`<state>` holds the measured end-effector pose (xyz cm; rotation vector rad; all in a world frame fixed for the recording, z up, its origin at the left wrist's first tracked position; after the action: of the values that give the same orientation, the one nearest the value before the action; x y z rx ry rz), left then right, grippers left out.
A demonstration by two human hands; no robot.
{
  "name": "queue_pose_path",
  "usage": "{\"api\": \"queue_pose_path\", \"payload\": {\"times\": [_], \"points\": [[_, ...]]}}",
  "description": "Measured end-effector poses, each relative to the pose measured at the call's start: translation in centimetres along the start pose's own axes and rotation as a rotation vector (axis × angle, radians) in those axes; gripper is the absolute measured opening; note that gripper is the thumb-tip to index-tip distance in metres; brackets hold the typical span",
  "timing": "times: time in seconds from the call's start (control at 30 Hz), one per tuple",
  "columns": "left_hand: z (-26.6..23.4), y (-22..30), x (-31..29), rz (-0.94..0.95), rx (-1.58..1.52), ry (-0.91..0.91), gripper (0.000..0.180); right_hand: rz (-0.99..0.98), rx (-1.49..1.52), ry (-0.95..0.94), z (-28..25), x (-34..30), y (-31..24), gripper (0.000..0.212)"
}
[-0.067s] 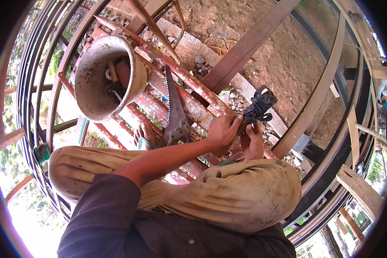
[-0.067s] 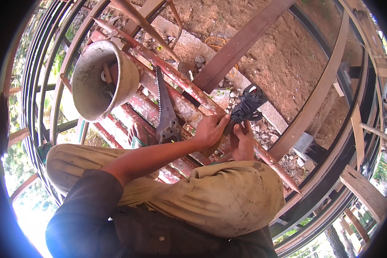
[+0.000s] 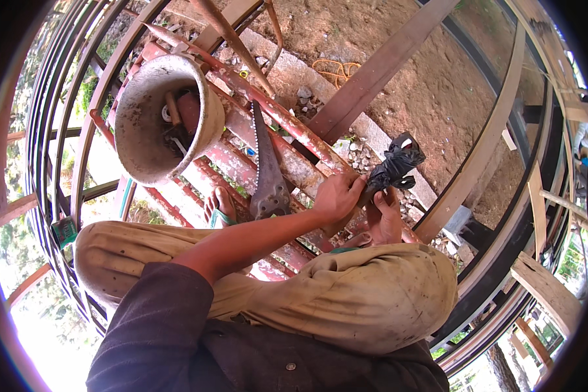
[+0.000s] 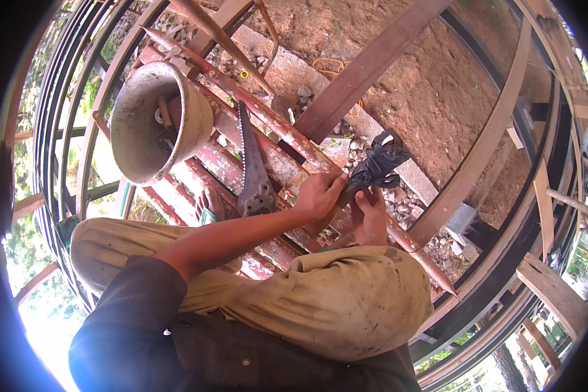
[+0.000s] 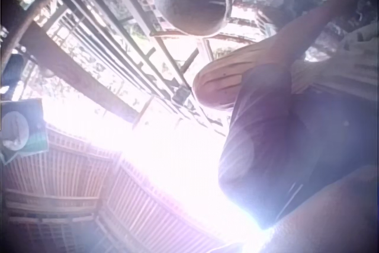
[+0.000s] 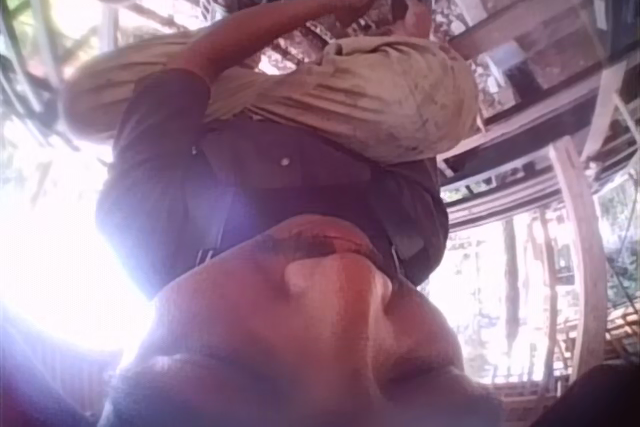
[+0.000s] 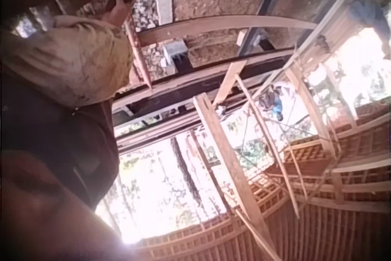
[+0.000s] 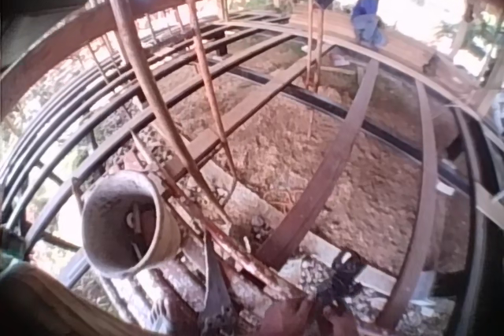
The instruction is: The person cleans a set of tools by wiping them with a cloth, removing debris from the handles and blades, and then placing the tools into a bucket.
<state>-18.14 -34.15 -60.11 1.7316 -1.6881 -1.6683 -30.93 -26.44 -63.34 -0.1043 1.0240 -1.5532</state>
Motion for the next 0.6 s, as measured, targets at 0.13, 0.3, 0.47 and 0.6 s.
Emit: {"api": "queue_pose_path", "payload": {"times": [0.13,0.3,0.47,0.6], "points": [[-0.3,-1.3,0.4,-0.008,-0.075,0.055,0.051,0.007,-0.037,-0.039,2.0,0.1,-0.7,0.046],[-0.3,-0.6,0.4,0.026,-0.052,0.082,0.051,-0.017,-0.022,-0.02,1.5,0.7,-1.2,0.048],[-1.3,0.5,0.4,0.06,0.009,0.097,0.046,-0.054,-0.111,0.011,2.5,0.7,-1.7,0.049],[-2.5,-1.1,0.2,0.096,0.127,0.189,0.042,-0.011,-0.413,0.091,2.2,0.8,-0.1,0.05]]}}
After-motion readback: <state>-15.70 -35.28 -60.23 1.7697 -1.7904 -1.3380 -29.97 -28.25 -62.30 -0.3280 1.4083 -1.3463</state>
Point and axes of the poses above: each hand's wrist, its own x-axis towards the middle knuckle, its own z-axis out of the palm, y = z × x, the point moved 10 cm from there along x, towards the middle knuckle, and after that the axes turned 7 degrees about -z, right-handed, at the moved point
